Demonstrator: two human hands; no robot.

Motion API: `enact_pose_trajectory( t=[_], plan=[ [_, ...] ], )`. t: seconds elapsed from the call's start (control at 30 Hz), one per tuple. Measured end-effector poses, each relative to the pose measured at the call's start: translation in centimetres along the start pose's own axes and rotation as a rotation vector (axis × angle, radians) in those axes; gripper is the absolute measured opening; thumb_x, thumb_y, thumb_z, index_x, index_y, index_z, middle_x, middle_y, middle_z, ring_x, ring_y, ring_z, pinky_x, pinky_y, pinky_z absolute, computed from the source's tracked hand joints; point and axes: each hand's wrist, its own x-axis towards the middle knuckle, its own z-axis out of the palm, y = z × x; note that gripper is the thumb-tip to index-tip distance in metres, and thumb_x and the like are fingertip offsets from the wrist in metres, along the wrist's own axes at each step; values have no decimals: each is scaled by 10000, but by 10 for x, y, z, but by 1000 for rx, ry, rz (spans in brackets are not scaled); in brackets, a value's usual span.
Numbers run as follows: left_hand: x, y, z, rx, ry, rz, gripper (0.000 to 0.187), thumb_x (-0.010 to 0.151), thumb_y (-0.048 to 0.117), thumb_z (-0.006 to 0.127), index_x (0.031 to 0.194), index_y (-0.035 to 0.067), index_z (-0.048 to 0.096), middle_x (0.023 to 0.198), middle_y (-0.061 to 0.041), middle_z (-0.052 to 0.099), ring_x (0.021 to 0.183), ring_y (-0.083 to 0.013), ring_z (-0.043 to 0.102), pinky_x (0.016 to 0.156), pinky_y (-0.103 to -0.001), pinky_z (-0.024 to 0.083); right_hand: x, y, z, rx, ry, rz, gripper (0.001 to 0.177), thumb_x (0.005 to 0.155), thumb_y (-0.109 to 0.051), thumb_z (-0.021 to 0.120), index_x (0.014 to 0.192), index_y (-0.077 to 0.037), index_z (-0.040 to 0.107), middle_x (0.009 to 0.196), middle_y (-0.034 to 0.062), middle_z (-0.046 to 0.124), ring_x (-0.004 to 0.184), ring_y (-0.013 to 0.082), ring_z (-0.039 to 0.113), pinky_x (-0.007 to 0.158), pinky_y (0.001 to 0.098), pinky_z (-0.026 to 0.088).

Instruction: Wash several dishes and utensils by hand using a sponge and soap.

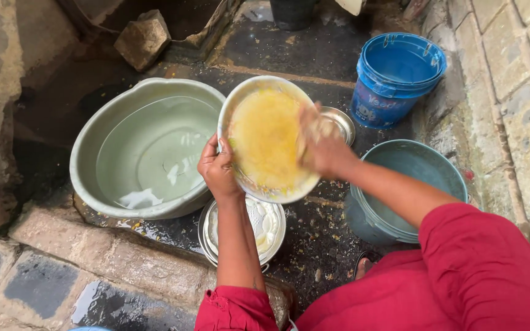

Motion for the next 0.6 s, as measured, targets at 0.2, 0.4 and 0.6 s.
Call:
enact_pose_trajectory(
  t=[0.2, 0.4, 0.6],
  plan=[
    [-17, -18, 21, -61, -81, -48, 292, 976, 23, 621, 1231, -109, 674, 1061, -96, 725, 892, -119, 647, 826, -241, 528, -3, -42, -13, 294, 539, -266, 1139, 899, -692, 546, 1632, 17, 39, 1700, 268, 97, 1586, 409, 127, 1263, 600, 74],
    [-18, -23, 12, -94, -4, -60, 298, 954, 18, 620, 1222, -98, 677, 1058, -116, 729, 886, -139, 666, 820, -266, 539, -6, -28, 25, 163, 292, -482, 1083, 879, -762, 502, 1608, -51, 136, 1675, 219, 180, 1562, 381, 249, 1288, 553, 156],
    [-21, -30, 19, -150, -133, -79, 255, 983, 52, 652, 1205, -64, 696, 1057, -92, 725, 883, -124, 643, 830, -266, 523, 5, -3, -29, 123, 791, 50, 1090, 972, -741, 371, 1670, 43, 76, 1712, 374, 143, 1592, 555, 202, 1291, 629, 80]
  ],
)
